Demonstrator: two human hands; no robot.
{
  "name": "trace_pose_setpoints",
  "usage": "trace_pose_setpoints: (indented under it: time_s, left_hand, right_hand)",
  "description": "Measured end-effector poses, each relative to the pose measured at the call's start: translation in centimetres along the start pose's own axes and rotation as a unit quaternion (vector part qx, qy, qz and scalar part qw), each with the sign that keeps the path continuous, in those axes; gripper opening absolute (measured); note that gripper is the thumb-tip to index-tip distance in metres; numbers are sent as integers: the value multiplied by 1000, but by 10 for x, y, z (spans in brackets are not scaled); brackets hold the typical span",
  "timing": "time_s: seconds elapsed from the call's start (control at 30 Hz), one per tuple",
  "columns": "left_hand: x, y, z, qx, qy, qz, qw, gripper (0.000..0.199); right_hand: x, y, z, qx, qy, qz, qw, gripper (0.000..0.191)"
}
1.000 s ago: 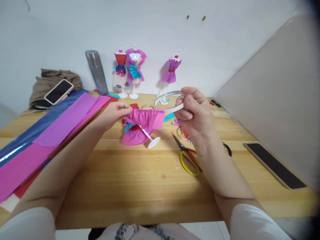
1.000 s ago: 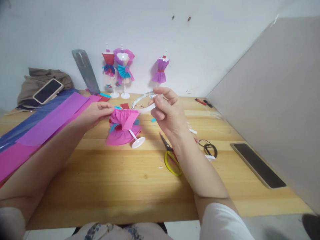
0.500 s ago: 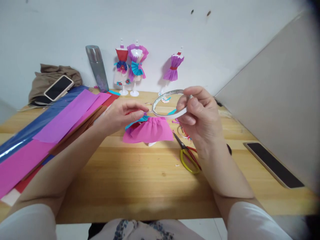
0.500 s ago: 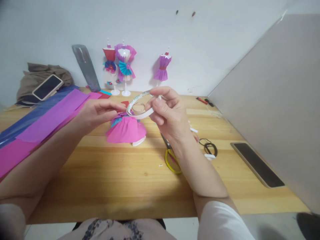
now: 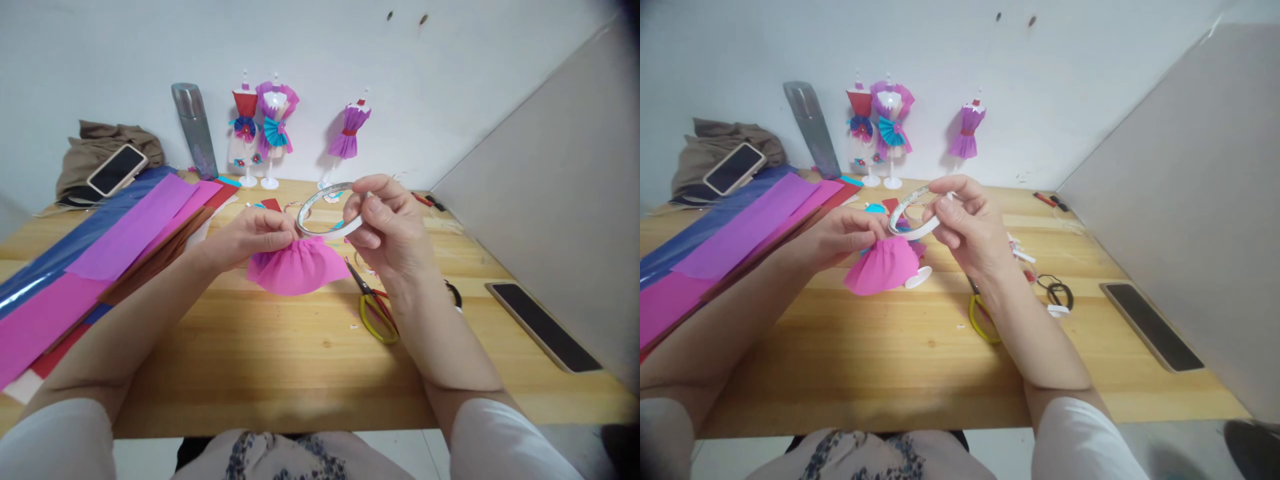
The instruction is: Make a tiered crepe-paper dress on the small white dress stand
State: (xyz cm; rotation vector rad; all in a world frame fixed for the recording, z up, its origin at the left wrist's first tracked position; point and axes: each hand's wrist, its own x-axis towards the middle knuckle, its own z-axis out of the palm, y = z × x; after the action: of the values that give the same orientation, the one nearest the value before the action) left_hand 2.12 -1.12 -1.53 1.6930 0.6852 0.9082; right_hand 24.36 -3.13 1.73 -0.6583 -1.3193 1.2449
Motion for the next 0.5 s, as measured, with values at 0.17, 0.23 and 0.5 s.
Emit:
trace_pose_setpoints:
  time_s: [0.17,0.23,0.5]
  left_hand:
    - [2,8,-5,79,-58,36,995,33]
    - [2,13,-4,125,-37,64,989,30]
    - [0,19,-2,164,-6,107,981,27]
  right_hand:
    - [1,2,-1,14,0,15,1000,33]
    - [3,4,-1,17,10,18,1000,33]
    - [10,14,-6,62,9,47,997,29]
